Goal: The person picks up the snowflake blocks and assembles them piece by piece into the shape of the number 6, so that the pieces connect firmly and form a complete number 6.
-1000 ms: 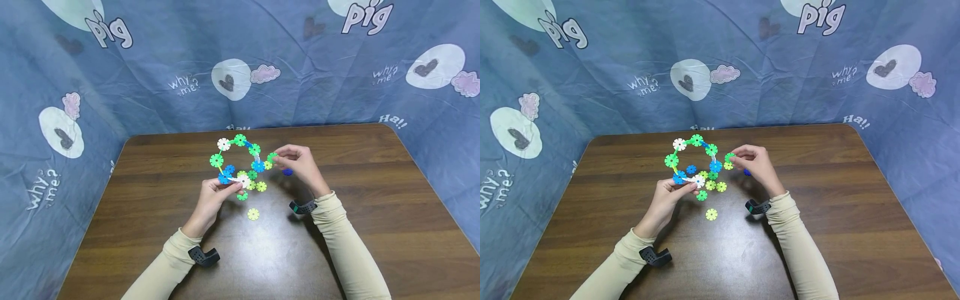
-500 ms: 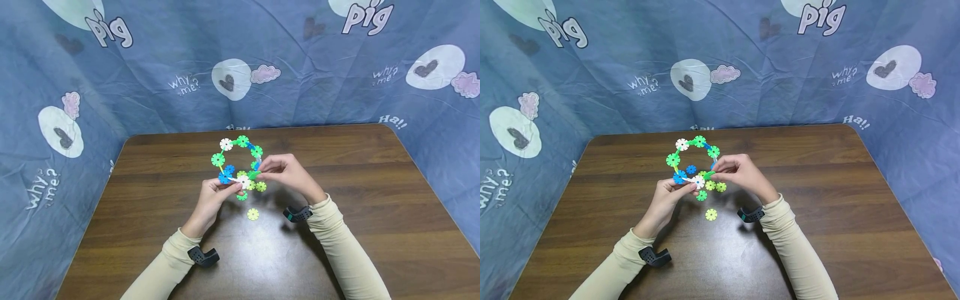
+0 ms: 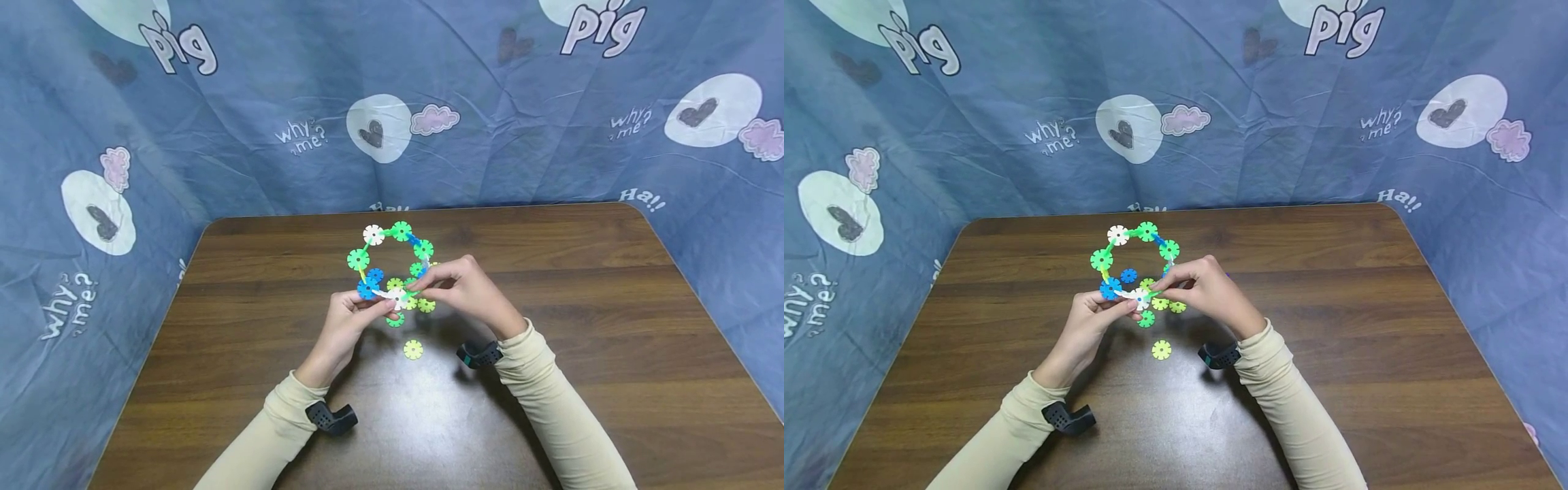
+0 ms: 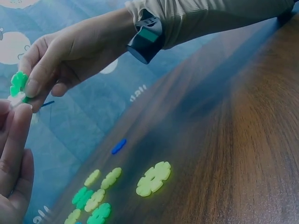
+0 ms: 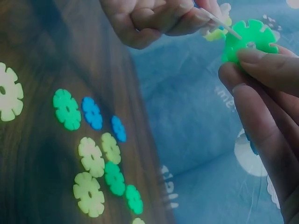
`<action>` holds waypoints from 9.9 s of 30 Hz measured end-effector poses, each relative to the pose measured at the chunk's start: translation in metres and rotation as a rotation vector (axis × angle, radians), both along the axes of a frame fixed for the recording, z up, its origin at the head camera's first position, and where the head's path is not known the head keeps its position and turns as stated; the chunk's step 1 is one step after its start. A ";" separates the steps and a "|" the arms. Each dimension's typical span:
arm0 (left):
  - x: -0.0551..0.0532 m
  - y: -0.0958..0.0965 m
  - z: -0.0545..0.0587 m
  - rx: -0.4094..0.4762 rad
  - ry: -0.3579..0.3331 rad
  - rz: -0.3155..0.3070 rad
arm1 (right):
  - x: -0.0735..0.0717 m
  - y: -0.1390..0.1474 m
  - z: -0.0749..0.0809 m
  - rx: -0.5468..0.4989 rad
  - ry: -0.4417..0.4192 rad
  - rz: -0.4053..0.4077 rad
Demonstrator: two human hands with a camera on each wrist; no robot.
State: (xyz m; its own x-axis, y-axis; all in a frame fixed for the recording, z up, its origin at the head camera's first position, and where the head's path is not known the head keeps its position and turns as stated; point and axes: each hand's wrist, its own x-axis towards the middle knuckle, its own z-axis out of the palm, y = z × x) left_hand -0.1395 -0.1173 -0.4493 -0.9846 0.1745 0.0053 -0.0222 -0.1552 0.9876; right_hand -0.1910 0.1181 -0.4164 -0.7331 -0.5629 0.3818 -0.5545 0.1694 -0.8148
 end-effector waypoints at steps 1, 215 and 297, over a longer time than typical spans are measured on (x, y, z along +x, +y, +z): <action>0.000 0.000 0.000 0.001 -0.002 0.000 | 0.000 0.000 0.000 0.006 0.005 -0.003; 0.002 0.008 0.010 0.231 0.047 0.226 | 0.011 -0.023 -0.011 -0.096 -0.273 -0.073; 0.005 0.008 0.010 0.067 0.004 0.067 | 0.009 0.010 0.017 0.075 0.162 0.067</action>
